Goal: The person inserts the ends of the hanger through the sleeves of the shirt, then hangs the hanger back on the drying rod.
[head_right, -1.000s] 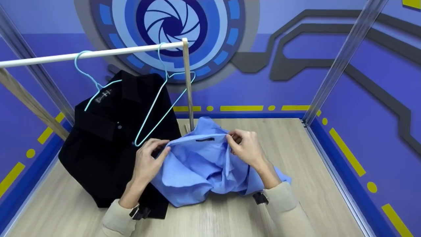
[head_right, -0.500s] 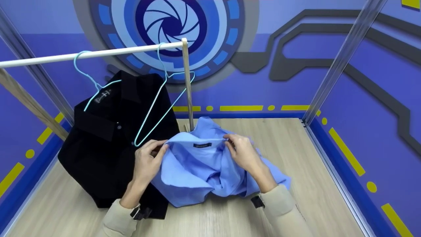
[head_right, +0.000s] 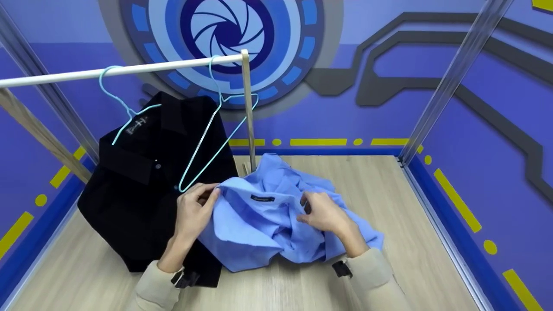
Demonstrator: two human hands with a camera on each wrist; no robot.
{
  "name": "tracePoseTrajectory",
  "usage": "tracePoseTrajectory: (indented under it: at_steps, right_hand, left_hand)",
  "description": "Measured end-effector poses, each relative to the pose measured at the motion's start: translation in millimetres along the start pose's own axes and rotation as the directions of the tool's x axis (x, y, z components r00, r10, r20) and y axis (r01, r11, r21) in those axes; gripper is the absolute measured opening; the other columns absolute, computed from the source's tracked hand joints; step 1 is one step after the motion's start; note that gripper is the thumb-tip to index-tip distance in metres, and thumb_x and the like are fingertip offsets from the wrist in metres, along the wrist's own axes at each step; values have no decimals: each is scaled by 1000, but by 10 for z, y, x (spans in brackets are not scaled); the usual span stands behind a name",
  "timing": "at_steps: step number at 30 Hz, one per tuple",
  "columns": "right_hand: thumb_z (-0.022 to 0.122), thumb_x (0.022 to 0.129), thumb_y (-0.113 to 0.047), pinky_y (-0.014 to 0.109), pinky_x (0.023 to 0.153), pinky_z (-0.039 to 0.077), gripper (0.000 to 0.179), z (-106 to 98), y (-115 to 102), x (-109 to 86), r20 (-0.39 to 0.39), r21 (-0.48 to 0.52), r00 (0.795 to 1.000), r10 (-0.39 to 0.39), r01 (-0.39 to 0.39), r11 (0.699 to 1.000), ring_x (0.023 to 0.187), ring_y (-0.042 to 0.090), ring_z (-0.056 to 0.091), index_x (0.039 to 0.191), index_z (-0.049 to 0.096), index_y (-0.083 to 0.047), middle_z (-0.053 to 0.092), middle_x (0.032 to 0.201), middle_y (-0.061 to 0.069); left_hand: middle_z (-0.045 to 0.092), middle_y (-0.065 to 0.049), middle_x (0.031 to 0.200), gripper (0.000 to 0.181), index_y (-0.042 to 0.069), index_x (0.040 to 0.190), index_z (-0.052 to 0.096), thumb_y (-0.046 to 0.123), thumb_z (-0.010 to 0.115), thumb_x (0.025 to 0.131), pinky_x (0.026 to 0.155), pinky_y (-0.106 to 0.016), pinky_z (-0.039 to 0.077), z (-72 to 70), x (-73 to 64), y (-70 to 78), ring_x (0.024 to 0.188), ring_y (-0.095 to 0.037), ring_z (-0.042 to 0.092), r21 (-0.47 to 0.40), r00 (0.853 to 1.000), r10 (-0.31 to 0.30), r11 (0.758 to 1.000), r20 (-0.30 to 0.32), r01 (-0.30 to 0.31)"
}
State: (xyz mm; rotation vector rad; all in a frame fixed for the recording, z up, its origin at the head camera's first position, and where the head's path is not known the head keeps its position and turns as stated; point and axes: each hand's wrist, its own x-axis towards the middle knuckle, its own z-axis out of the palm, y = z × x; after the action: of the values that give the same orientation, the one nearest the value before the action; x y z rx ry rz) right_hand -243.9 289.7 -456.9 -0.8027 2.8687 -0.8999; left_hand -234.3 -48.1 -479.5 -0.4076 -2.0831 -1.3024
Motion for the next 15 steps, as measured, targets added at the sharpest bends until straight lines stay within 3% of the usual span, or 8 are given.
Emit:
tracePoseTrajectory:
  at_steps: [3,6,11,15]
  right_hand:
    - [82,86,-9,29,65,54,18,-73,37,-34,31,35,999,-7,6,999,72,10,62,93,66,-7,65,79,-5]
    - [80,89,-8,28,64,54,11,-141,57,-47,14,67,1000,-12,11,998,72,11,64,90,69,-7,67,79,-5]
    - [79,92,-10,27,60,55,8,-238,70,-65,-61,112,998,-5,12,994,71,14,67,95,75,-4,72,82,-1]
    - [76,94,-10,26,66,55,11,-300,77,-80,-139,113,990,7,9,994,78,16,69,102,78,-2,75,88,1]
  left_hand:
    - [70,-1,87,12,2,104,79,9,73,97,61,-24,51,-8,4,-8,71,-11,62,1,1000,-3,1000,9,3]
    - [70,-1,88,12,2,105,79,9,73,96,61,-24,52,-18,8,-14,71,-12,63,12,1000,-4,1000,12,4]
    - [71,-2,90,14,2,106,78,10,75,95,63,-26,53,-35,10,-27,73,-13,64,33,999,-19,999,29,18]
    - [72,-3,92,14,3,106,78,12,76,95,65,-27,54,-49,7,-43,75,-13,65,42,997,-44,998,65,41]
